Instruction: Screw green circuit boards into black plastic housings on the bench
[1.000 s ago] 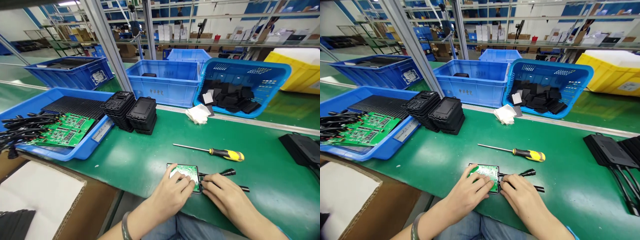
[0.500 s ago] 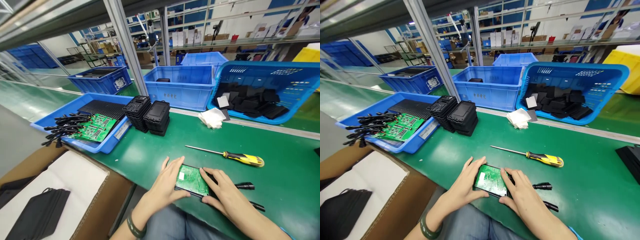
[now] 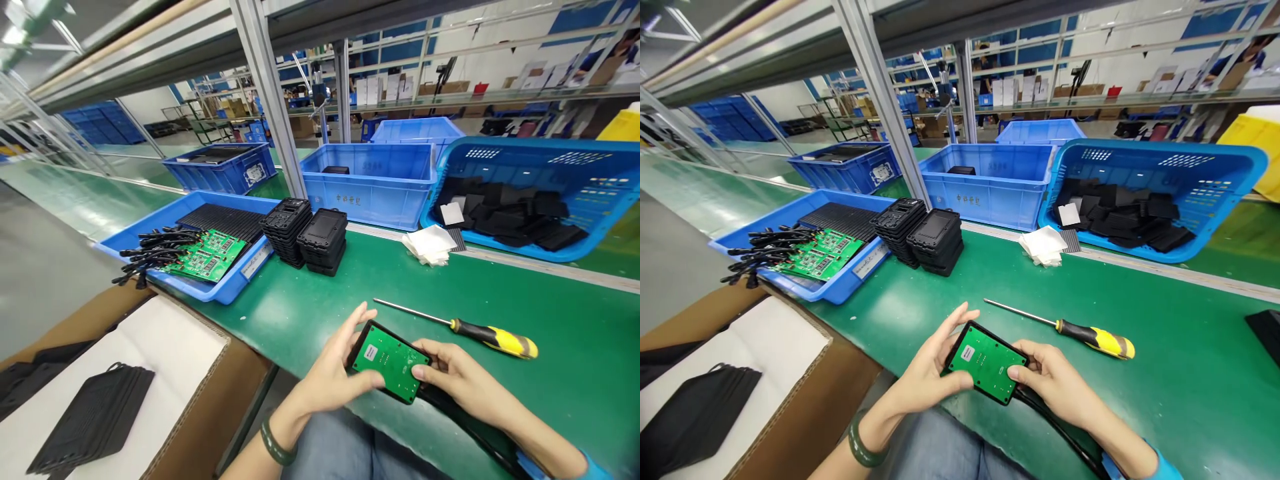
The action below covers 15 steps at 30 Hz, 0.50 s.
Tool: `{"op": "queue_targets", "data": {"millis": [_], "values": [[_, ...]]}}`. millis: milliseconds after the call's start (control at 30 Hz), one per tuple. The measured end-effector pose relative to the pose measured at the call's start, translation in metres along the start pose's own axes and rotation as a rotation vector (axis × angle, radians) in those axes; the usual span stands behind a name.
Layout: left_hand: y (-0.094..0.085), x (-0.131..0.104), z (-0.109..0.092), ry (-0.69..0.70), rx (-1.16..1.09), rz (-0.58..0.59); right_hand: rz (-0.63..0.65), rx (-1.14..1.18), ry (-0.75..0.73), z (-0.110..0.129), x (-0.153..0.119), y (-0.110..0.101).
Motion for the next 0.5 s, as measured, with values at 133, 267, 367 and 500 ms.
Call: {"op": "queue_targets", "data": {"millis": [133, 267, 367, 500], "values": [[0.011, 0.002, 0.008, -0.148, -0.171, -0.193, -0.014, 0.089, 0.012, 0.001, 0.000, 0.003], [0.017, 0.004, 0.003, -0.229, -0.144, -0.287, 0.007, 0.072, 0.006, 0.004, -0.001, 0.003], [0.019, 0.006, 0.000, -0.263, -0.153, -0.320, -0.009, 0.014, 0.021, 0.006, -0.004, 0.000], [0.021, 0.007, 0.001, -0.255, -0.128, -0.298, 0.034, 0.139, 0.006, 0.007, -0.005, 0.003]]}}
Point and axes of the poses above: each hand's wrist, its own x-axis towards the middle knuckle, its own y-axis out of the palm, z = x × y, the point moved 2 cm from there along x, towards the middle knuckle, and after that the axes turned 3 degrees about -y, right-handed, at the moved point
